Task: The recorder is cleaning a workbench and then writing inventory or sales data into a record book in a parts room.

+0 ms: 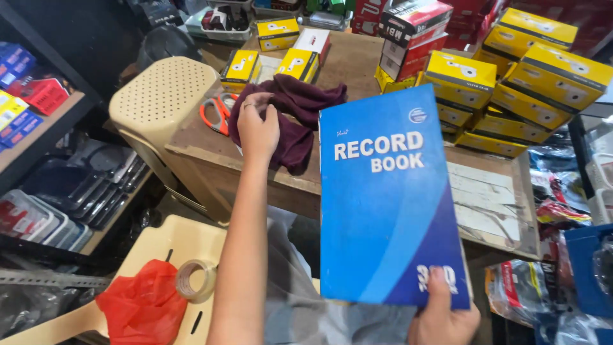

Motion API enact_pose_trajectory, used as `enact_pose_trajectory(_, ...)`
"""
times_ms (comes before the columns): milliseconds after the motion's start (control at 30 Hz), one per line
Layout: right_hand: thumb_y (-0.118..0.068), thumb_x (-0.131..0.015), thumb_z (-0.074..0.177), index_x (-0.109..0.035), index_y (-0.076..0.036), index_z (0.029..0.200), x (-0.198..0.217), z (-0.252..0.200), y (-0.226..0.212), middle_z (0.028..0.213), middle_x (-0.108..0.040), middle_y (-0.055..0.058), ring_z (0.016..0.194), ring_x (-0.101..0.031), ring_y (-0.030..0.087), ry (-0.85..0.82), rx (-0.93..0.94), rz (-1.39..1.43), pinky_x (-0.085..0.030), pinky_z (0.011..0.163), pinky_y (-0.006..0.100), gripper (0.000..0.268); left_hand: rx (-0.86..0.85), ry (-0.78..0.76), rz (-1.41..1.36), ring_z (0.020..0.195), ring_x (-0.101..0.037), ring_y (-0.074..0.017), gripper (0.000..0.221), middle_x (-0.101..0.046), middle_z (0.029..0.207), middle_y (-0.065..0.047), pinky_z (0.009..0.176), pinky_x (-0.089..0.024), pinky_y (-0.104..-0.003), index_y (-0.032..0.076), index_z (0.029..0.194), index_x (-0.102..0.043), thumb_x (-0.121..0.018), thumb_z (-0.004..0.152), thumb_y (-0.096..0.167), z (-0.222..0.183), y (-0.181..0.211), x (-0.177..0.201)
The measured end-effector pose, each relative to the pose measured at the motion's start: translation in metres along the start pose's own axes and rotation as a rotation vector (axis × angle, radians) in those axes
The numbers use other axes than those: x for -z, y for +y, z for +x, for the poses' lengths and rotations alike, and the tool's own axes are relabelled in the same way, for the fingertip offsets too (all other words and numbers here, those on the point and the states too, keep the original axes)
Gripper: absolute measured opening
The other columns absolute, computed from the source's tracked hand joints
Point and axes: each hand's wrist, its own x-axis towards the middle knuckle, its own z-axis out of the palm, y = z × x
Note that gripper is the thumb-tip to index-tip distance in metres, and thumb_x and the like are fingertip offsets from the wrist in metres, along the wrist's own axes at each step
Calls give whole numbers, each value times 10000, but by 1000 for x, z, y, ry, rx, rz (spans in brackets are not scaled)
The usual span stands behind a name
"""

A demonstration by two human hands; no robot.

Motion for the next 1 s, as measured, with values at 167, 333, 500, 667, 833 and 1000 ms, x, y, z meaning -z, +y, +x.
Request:
enact_pose_trajectory(167,-88,-600,1027,-656,79,1283,-45,8,-35,1113,-721,89,965,-647,101,-304,-206,-191,-520,868,248,311,173,117,-347,949,-720,-153,177,-729,1097,-95,883,-577,-282,7,1121,-632,-652,949,44,3,-10,-3)
enact_pose_trajectory(333,-131,-582,1022,-598,25,1377,-53,0,-39,1099,-716,61,942,-641,100,-480,-217,-249,-534,838,251,388,171,92,-367,952,-724,-152,185,-730,1097,-90,880,-575,-282,7,1128,-634,-645,945,35,1,-3,0)
enact_pose_trajectory(500,-101,-588,947,-486,-20,1403,-78,2,-44,1150,-669,64,986,-680,141,-646,-423,-79,-615,817,354,475,144,61,-327,970,-727,-161,181,-733,1089,-92,884,-578,-293,4,1127,-642,-635,947,22,-3,-1,3)
enact_pose_trajectory(667,-167,-596,981,-522,1,1352,-91,24,-25,1185,-678,100,1039,-694,180,-767,-482,-49,-635,883,383,414,191,-57,-549,1051,-689,-155,196,-712,1162,-91,948,-552,-292,16,1158,-635,-603,965,32,4,-8,7)
enact_pose_trajectory(833,-269,-603,977,-526,-17,1345,-82,58,-12,1176,-679,82,1026,-688,176,-896,-436,-129,-631,840,392,452,-62,-189,-397,1205,-645,-215,248,-651,1289,-113,1079,-516,-336,51,1243,-626,-609,996,47,-22,86,61)
enact_pose_trajectory(1000,-359,-616,954,-522,-37,1356,-57,79,19,1166,-674,84,995,-688,187,-948,-451,-120,-628,831,401,524,-391,-452,11,1374,-490,-399,652,-544,1430,-185,1159,-369,-541,99,1358,-587,-812,800,352,-92,187,93)
